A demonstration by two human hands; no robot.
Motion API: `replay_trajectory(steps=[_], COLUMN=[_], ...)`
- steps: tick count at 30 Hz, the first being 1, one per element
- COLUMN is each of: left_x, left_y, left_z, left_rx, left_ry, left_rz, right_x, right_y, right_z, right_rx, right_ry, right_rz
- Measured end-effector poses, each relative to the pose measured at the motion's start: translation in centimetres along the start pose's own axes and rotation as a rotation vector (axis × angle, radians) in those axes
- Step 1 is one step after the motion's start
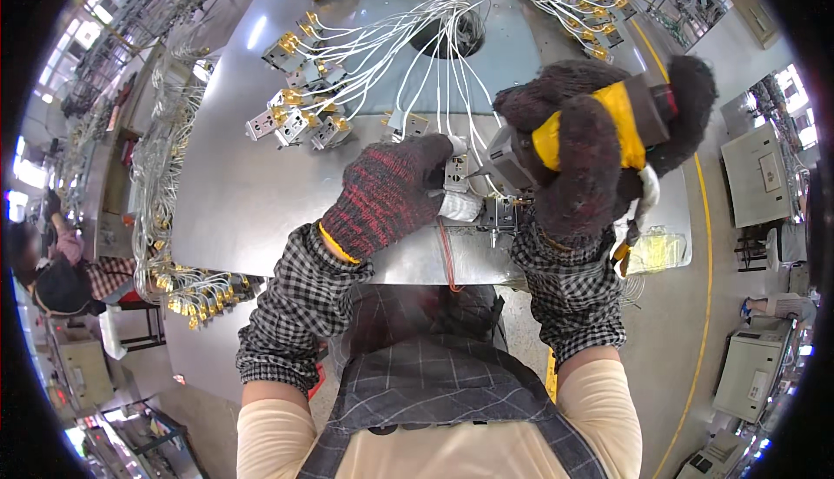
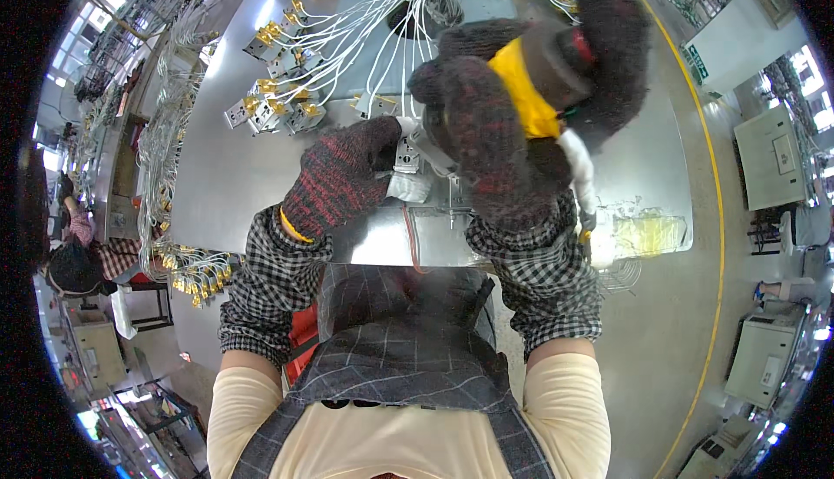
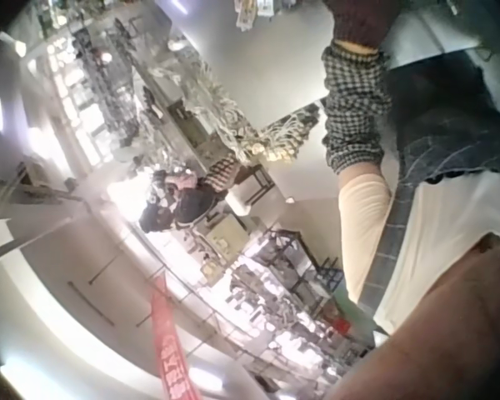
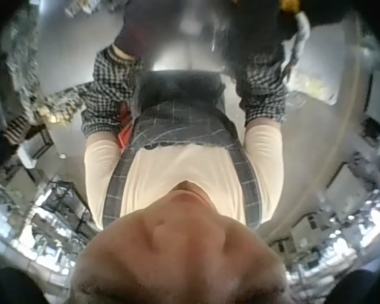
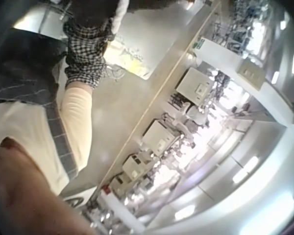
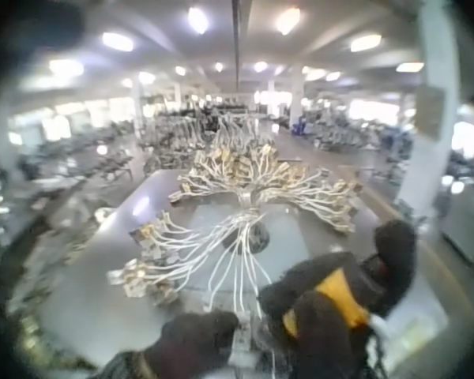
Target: Assembling complex wiring harnesses at a workstation using a power tool to secure connectors.
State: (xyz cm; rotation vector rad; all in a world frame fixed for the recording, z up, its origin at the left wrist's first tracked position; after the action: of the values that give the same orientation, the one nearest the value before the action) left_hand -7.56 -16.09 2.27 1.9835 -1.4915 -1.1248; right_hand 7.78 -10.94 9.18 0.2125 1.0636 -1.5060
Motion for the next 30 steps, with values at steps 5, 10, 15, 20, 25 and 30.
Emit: replay_trajectory(steps=[5, 10, 15, 20, 25, 30], left_x=[1.1, 1.6, 1.6, 1.7, 1.5, 1.9], left_y=[-0.7, -0.4, -0.4, -0.2, -0.3, -1.1], left_z=[0.5, -0.3, -0.1, -0.1, -0.3, 1.1], left_rx=[0.130, -0.033, 0.055, 0.028, 0.023, 0.103], left_ry=[-0.078, -0.076, -0.191, -0.137, -0.142, -0.175], left_rz=[-0.144, -0.047, -0.174, -0.123, -0.120, -0.155], right_x=[0.9, 2.3, 2.2, 1.9, 1.7, 1.7], right_y=[0.0, 0.8, 1.0, 0.9, 1.0, 0.7], right_z=[-0.5, -1.3, -1.1, -1.4, -1.1, -1.1], right_rx=[-0.027, 0.050, -0.007, -0.055, -0.061, 0.006], right_ry=[0.011, -0.052, -0.139, -0.155, -0.165, -0.214], right_rz=[0.228, 0.296, 0.244, 0.193, 0.166, 0.179])
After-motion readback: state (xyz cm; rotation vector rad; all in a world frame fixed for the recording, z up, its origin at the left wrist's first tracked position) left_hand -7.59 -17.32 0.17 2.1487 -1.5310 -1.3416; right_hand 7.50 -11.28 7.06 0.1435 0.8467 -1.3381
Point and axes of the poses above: each hand's wrist, its own x-axis away from the middle knuckle, its own y-axis out of the back of the hand, z = x × y, the point moved 4 cm from there along -x, towards the middle knuckle, and after that the axes turned 13 degrees about -z, right-handed, at the moved point
